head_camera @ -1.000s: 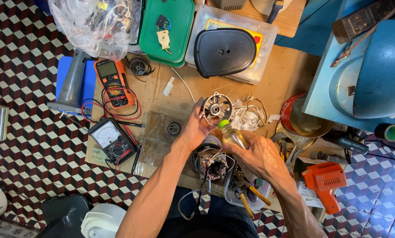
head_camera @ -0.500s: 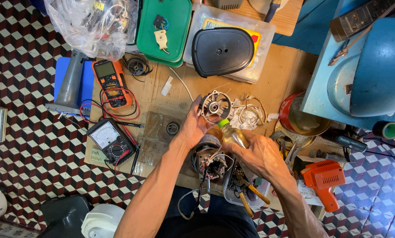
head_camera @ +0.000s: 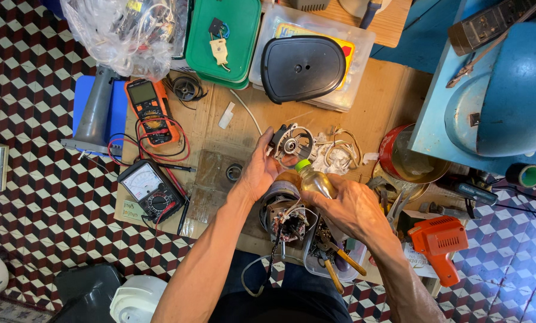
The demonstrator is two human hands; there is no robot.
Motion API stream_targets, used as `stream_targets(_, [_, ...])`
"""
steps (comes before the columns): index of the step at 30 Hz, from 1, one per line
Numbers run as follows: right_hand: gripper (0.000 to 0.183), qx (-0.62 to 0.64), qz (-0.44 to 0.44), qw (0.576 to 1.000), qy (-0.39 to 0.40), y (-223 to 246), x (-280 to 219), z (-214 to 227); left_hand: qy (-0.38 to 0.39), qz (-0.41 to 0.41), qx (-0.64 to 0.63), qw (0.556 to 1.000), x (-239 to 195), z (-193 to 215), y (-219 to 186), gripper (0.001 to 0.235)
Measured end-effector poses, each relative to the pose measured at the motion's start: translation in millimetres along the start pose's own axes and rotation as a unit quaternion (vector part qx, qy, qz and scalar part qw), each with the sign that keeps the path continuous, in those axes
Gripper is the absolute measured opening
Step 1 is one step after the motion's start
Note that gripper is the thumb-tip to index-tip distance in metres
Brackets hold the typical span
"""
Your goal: The person cleans a small electrical motor component with a cloth, applies oil from a bottle, and reassembles the motor parts on a cluttered workbench. The person handles the motor housing, rotor, and wires, then secures the assembly with a zip tie.
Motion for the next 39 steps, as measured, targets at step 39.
stream_targets(39, [0.056, 0.179, -0.004, 0.937, -0.301, -30, -164, -217, 0.014, -0.035, -0.090, 0.995, -158, 74, -43, 0.038])
Point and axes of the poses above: each hand's wrist, its own x-axis towards the middle knuckle, its own z-axis out of the back of the hand, y = z × x, the point moved 1 cm from there along x, towards the middle knuckle, and after that the axes turned 5 degrees about -z, right-handed, at the moved point
